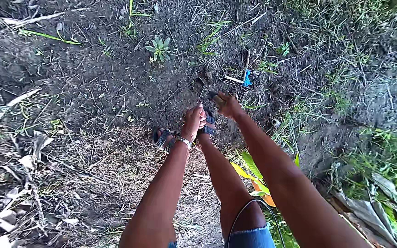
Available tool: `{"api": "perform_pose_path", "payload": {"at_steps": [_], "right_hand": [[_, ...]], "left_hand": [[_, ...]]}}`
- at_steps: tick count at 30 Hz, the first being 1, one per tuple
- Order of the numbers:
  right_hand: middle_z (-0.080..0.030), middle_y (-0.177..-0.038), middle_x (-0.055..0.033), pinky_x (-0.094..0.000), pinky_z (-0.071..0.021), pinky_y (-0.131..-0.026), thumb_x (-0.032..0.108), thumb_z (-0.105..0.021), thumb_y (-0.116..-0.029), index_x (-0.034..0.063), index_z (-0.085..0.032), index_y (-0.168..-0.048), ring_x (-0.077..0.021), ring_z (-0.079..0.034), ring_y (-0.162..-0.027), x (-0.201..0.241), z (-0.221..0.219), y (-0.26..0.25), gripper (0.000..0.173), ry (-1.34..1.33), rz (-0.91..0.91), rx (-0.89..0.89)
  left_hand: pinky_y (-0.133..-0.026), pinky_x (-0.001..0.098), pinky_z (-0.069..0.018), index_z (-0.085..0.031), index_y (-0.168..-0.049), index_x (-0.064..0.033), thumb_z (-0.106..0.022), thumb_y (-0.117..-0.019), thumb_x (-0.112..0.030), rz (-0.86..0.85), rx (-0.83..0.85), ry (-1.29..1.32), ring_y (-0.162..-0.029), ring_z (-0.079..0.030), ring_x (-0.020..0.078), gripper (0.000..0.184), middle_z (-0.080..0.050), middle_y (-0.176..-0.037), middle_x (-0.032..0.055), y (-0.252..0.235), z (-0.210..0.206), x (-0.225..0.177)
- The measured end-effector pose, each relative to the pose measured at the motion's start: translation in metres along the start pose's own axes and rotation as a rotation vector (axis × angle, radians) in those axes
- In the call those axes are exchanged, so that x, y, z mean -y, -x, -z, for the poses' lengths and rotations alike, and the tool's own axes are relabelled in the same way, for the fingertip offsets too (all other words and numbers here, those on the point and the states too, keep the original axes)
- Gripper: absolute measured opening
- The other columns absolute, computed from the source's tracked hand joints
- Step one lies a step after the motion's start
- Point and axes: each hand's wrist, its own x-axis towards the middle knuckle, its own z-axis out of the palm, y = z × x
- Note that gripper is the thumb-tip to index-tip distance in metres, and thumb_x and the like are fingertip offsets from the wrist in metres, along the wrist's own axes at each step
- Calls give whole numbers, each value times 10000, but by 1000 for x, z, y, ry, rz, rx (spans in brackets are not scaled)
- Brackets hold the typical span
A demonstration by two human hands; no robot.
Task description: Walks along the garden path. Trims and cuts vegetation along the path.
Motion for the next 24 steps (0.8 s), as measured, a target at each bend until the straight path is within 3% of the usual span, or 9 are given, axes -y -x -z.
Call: {"api": "perform_pose_path", "payload": {"at_steps": [4, 7, 11, 15, 19, 24], "right_hand": [[-676, -1244, -268, -733, -502, -914, 13, -779, -767, 163, -537, -1498, -484, -652, -1136, 5, -2, -3, 785, 34, -13, 4], [-668, -1263, -268, -724, -503, -914, 1, -779, -774, 157, -519, -1514, -481, -654, -1132, 3, 3, -4, 800, 20, -20, 22], [-678, -1225, -262, -669, -558, -809, -19, -774, -774, 166, -495, -1537, -448, -699, -977, -3, 14, -7, 834, -29, -50, 35], [-679, -1205, -264, -657, -560, -778, -22, -765, -768, 198, -494, -1540, -439, -700, -926, -5, 20, -11, 848, -33, -57, 58], [-691, -1206, -239, -669, -559, -792, 9, -764, -762, 215, -507, -1532, -432, -702, -973, -6, 20, -15, 837, -10, -54, 53], [-684, -1266, -219, -693, -532, -888, -12, -758, -765, 185, -538, -1509, -430, -675, -1115, -8, 15, -15, 801, -15, 7, 24]], "left_hand": [[-448, 181, -313, -512, -802, -160, -304, -1094, -287, -139, 65, -118, -470, -360, 37, 380, -443, -621, -58, -2, 3, 7], [-469, 180, -338, -524, -895, -84, -340, -1120, -210, -84, 17, -116, -497, -369, 22, 317, -420, -649, -62, -20, -2, 11], [-413, 195, -288, -506, -769, -129, -434, -1113, -296, 9, -99, -72, -427, -320, 35, 389, -375, -547, -69, -40, -5, 14], [-395, 193, -274, -497, -772, -128, -460, -1107, -338, 101, -123, -73, -405, -306, 38, 397, -363, -532, -66, -50, -10, 11], [-381, 188, -266, -484, -775, -136, -463, -1102, -373, 165, -126, -83, -399, -297, 34, 405, -361, -535, -66, -57, -13, 10], [-374, 188, -257, -462, -755, -142, -447, -1107, -377, 184, -98, -85, -387, -287, 35, 423, -336, -515, -69, -52, -15, 7]]}}
